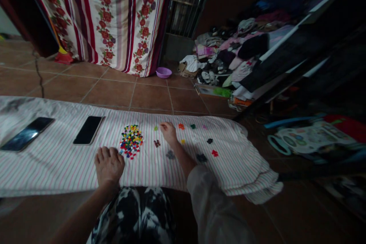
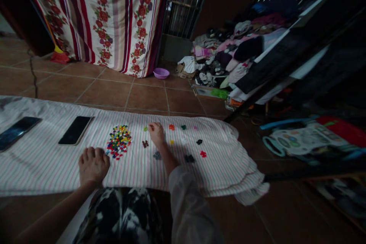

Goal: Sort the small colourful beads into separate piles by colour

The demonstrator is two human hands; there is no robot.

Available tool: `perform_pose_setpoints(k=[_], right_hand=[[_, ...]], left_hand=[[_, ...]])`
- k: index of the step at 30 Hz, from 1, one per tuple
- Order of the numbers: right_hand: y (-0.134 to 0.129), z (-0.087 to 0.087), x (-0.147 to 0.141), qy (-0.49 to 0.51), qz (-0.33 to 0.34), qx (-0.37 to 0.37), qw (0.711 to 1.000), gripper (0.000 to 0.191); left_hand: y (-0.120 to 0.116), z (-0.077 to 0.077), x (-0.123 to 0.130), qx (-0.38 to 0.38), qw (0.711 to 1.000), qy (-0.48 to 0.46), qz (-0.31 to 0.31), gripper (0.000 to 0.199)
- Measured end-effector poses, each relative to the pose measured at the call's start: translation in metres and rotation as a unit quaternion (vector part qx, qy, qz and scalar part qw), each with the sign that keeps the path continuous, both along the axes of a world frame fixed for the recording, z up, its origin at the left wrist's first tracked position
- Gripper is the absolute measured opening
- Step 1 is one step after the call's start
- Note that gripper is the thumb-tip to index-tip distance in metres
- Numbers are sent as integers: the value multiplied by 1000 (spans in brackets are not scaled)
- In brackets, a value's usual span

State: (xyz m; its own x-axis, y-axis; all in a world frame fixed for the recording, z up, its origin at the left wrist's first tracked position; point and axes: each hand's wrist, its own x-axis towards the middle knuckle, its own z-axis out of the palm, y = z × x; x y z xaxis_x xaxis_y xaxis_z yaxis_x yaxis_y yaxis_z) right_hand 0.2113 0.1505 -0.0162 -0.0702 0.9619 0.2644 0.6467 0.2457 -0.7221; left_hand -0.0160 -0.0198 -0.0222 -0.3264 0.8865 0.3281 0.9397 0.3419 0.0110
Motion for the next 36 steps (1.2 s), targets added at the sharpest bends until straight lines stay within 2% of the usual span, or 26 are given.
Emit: perform_pose_setpoints(k=[7,10,12,18,30,36], right_hand=[[20,-8,121,17,-212,-57,976,28],[22,-10,153,-2,-294,-74,953,30],[23,-11,166,-3,-323,-90,942,30],[30,-13,175,4,-314,-99,944,32],[38,-34,182,47,-266,-73,960,38],[43,-39,184,47,-253,-88,962,45]], left_hand=[[0,1,1,-1,1000,1,2,31],[0,2,2,-5,1000,0,2,31],[0,2,2,-6,1000,0,2,30],[2,3,2,-8,1000,1,3,29],[1,2,2,-14,1000,-1,3,32],[2,-3,1,-9,1000,3,6,32]])
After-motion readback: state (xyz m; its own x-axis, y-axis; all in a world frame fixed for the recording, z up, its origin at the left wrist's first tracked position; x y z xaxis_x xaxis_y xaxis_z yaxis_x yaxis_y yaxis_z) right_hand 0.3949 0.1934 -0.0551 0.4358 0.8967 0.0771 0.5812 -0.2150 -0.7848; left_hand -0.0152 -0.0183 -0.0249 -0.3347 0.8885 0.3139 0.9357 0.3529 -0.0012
